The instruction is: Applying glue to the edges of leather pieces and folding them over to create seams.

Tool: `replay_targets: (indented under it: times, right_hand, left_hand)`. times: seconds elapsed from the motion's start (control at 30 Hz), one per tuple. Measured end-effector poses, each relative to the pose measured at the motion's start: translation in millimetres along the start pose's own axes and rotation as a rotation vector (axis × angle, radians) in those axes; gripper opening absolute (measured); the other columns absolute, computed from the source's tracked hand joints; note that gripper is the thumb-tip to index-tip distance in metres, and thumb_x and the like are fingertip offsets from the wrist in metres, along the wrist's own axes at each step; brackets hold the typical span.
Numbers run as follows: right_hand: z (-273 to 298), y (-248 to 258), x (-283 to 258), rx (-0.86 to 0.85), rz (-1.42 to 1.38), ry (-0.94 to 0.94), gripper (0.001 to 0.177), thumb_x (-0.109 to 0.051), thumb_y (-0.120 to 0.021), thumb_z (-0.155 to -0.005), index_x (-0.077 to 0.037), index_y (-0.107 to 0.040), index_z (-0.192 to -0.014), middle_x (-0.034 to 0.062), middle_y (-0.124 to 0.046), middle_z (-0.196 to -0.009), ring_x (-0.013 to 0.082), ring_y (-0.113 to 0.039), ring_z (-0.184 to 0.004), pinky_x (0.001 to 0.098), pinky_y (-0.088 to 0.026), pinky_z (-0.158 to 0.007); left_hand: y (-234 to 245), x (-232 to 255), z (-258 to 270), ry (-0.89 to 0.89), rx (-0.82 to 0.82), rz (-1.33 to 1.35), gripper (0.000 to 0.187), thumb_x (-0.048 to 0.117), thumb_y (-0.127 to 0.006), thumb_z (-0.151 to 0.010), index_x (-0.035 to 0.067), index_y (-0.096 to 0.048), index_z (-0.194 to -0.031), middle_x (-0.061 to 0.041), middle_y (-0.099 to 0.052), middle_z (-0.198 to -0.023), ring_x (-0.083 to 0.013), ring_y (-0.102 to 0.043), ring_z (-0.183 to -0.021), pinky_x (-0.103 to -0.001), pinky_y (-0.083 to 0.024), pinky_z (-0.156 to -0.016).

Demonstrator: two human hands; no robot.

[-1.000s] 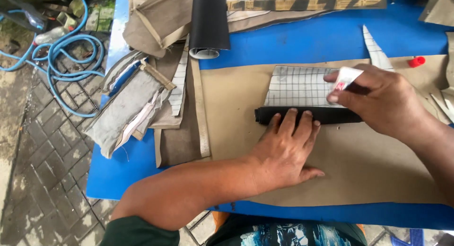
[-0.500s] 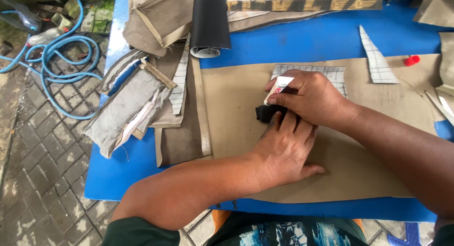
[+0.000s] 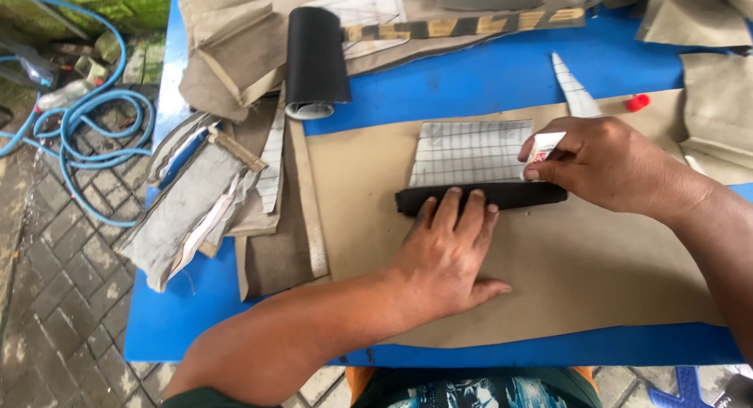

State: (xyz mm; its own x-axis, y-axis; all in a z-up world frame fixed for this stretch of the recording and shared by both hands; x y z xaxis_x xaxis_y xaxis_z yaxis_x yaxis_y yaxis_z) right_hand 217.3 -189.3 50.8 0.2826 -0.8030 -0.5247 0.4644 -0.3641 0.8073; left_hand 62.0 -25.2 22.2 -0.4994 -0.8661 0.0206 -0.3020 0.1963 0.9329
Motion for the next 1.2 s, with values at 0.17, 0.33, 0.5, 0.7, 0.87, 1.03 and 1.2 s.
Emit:
replay_targets:
  times: [0.17, 0.33, 0.5, 0.7, 0.87, 1.03, 1.2]
  right_hand:
    - [4, 5, 28, 0.131, 0.018, 0.256, 0.015, -0.016, -0.076, -0.087, -0.010, -0.078, -0.101, 0.0022, -0.075, -0.079, 0.0157, -0.065, -0.060, 0.0306, -0.054, -0.057]
    - [23, 9, 7, 0.223, -0.200, 0.656, 0.029, 0.014, -0.057, -0.077, -0.007, -0.067, -0.096, 0.0022, -0.065, -0.079, 0.0124, -0.058, -0.062, 0.0257, -0.043, -0.053]
    - [11, -21, 16, 0.181, 0.225, 0.649, 0.034, -0.027, -0.093, -0.069, -0.019, -0.071, -0.095, -0.0002, -0.071, -0.092, 0.0243, -0.068, -0.084, 0.0432, -0.055, -0.061]
    - [-9, -20, 29, 0.241, 0.113, 0.563, 0.021, -0.016, -0.083, -0.080, -0.019, -0.077, -0.100, -0.0003, -0.078, -0.091, 0.0232, -0.073, -0.088, 0.0378, -0.057, -0.079]
    - [-2, -29, 18, 0.304, 0.383, 0.449, 0.029, -0.010, -0.074, -0.082, -0.025, -0.078, -0.106, 0.0034, -0.067, -0.110, 0.0279, -0.066, -0.099, 0.0479, -0.059, -0.067]
    - [8, -26, 7, 0.311, 0.572, 0.493, 0.026, -0.021, -0.076, -0.080, -0.023, -0.078, -0.106, 0.0018, -0.068, -0.112, 0.0266, -0.069, -0.096, 0.0456, -0.063, -0.058]
    - [9, -28, 13, 0.314, 0.528, 0.580, 0.039, -0.018, -0.082, -0.075, -0.022, -0.078, -0.114, 0.0048, -0.069, -0.119, 0.0281, -0.071, -0.097, 0.0439, -0.063, -0.065]
  left_hand:
    - [-1, 1, -1, -0.003, -0.016, 0.017, 0.103, 0.077, -0.069, -0.075, -0.002, -0.059, -0.139, -0.022, -0.055, -0.139, -0.0405, -0.052, -0.127, -0.058, -0.052, -0.096]
    - [2, -11, -7, -0.067, -0.013, 0.051, 0.091, 0.074, -0.062, -0.084, -0.002, -0.063, -0.135, -0.024, -0.060, -0.135, -0.0412, -0.057, -0.120, -0.054, -0.054, -0.094]
    - [-5, -37, -14, -0.067, 0.079, 0.212, 0.040, 0.001, -0.068, -0.090, -0.003, -0.066, -0.129, -0.018, -0.062, -0.116, -0.0335, -0.063, -0.094, -0.043, -0.060, -0.078]
    - [-16, -88, -20, 0.109, 0.116, 0.275, 0.036, 0.018, -0.073, -0.098, 0.006, -0.067, -0.131, -0.009, -0.066, -0.106, -0.0311, -0.065, -0.088, -0.042, -0.058, -0.078]
    - [-20, -94, -23, 0.203, 0.234, 0.191, 0.014, 0.021, -0.081, -0.091, 0.015, -0.071, -0.099, -0.005, -0.054, -0.096, -0.0292, -0.058, -0.087, -0.040, -0.052, -0.076]
    - [-21, -88, -21, 0.150, 0.295, -0.104, 0.022, 0.028, -0.087, -0.086, 0.021, -0.067, -0.085, 0.001, -0.052, -0.092, -0.0258, -0.052, -0.084, -0.040, -0.048, -0.066]
    - [-12, -82, -19, 0.088, 0.058, -0.108, 0.038, 0.038, -0.085, -0.086, 0.013, -0.072, -0.112, -0.004, -0.057, -0.103, -0.0281, -0.057, -0.093, -0.044, -0.055, -0.074]
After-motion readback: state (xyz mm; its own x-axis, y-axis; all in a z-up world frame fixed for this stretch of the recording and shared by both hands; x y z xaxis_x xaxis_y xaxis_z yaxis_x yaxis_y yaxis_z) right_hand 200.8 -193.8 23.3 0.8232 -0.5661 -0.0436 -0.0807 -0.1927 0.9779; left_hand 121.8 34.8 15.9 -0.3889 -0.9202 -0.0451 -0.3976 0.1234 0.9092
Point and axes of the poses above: each hand's wrist, its own z-axis away from the middle knuckle, its own y-axis out of the back of the hand, x = y × z, the point moved 4 cm from there along -z, towards the middle knuckle
